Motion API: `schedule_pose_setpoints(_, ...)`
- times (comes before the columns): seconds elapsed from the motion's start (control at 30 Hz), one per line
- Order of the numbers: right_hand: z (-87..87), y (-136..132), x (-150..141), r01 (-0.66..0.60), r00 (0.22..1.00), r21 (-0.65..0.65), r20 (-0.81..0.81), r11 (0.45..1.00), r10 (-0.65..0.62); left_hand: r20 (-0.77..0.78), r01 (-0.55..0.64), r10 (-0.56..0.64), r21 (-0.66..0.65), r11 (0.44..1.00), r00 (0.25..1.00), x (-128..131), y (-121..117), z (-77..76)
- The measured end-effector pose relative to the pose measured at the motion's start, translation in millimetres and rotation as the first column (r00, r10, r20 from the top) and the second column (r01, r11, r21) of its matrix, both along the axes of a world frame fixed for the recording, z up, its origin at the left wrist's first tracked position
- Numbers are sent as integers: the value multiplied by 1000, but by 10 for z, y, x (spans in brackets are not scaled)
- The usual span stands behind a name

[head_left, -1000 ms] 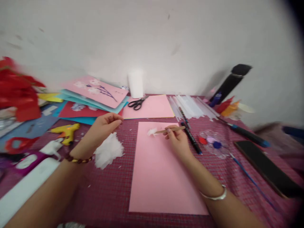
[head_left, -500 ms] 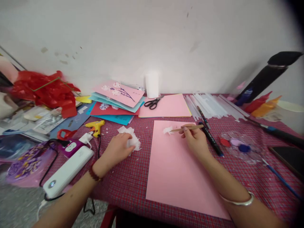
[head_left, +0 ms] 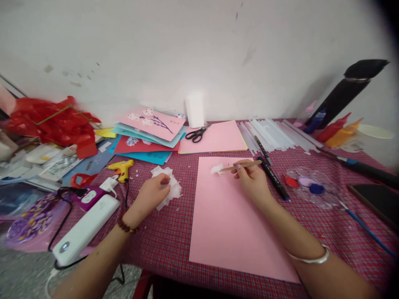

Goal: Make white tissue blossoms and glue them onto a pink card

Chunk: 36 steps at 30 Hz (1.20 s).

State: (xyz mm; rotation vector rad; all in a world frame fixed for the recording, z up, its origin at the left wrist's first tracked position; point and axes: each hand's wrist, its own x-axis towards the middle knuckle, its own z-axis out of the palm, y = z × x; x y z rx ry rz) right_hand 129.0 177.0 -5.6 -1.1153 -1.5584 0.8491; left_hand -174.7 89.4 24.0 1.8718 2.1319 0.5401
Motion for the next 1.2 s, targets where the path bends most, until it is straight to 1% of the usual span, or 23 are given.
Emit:
schedule_pose_setpoints(0.07, 5, -6, 2, -1, 1000, -3, -8, 1000, 1, 32, -1, 0, 25, 1000, 999, -4, 19, -8)
schedule_pose_setpoints(0.13, 13, -14, 8, -6, 1000, 2, -14, 1000, 6, 145, -37, 30, 45, 998, 989, -13, 35, 9)
schedule_pose_setpoints(0.2, 24, -19, 17, -5, 1000, 7, -20, 1000, 5, 322, -95, 73, 52, 994, 944, -40, 34, 58)
schedule_pose_setpoints(0.27, 35, -20, 27, 5, 1000, 12, -20, 1000, -5, 467, -138, 98, 53, 989, 879, -82, 13, 126)
schedule_pose_setpoints(0.3, 39, -20, 32, 10, 1000, 10, -21, 1000, -10, 506, -148, 98, 60, 987, 857, -104, -4, 160)
schedule_pose_setpoints(0.33, 41, -19, 35, 15, 1000, 6, -23, 1000, -15, 518, -145, 89, 70, 987, 851, -123, -22, 189)
schedule_pose_setpoints(0.4, 40, -20, 42, 12, 999, -4, -32, 1000, -12, 458, -97, 46, 89, 991, 888, -150, -54, 220)
schedule_pose_setpoints(0.43, 39, -21, 44, 7, 999, -8, -36, 1000, -7, 382, -62, 18, 104, 993, 924, -155, -64, 219)
schedule_pose_setpoints(0.5, 38, -28, 46, -4, 999, -7, -37, 1000, 4, 144, 38, -58, 139, 990, 988, -154, -66, 189)
schedule_pose_setpoints(0.53, 39, -31, 46, -8, 999, -4, -34, 1000, 8, 9, 104, -106, 148, 983, 994, -149, -57, 164)
schedule_pose_setpoints(0.57, 40, -35, 45, -10, 999, -1, -30, 1000, 10, -114, 177, -161, 145, 974, 980, -143, -44, 136)
schedule_pose_setpoints(0.6, 43, -39, 43, -10, 1000, 1, -27, 1000, 11, -209, 247, -218, 125, 961, 953, -136, -28, 107)
schedule_pose_setpoints(0.63, 45, -41, 40, -11, 1000, 3, -24, 1000, 11, -272, 307, -273, 90, 947, 923, -130, -10, 82)
schedule_pose_setpoints(0.7, 46, -42, 36, -9, 1000, 6, -19, 1000, 9, -315, 368, -342, 27, 929, 885, -119, 25, 42)
schedule_pose_setpoints(0.83, 37, -34, 35, -10, 1000, 9, -17, 1000, 10, -305, 355, -342, -11, 935, 889, -98, 72, 15)
schedule_pose_setpoints(0.93, 31, -30, 42, -9, 1000, -3, -24, 1000, 9, -274, 302, -293, -11, 953, 916, -93, 95, 26)
schedule_pose_setpoints(1.03, 40, -32, 51, -3, 999, -6, -39, 1000, 3, -184, 239, -231, 22, 971, 955, -119, 103, 65)
schedule_pose_setpoints(1.13, 64, -35, 62, -15, 999, 0, -45, 1000, 15, 25, 133, -135, 64, 989, 991, -162, 76, 141)
schedule_pose_setpoints(1.2, 84, -39, 65, -21, 997, -4, -69, 1000, 21, 234, 48, -55, 36, 998, 971, -169, 26, 214)
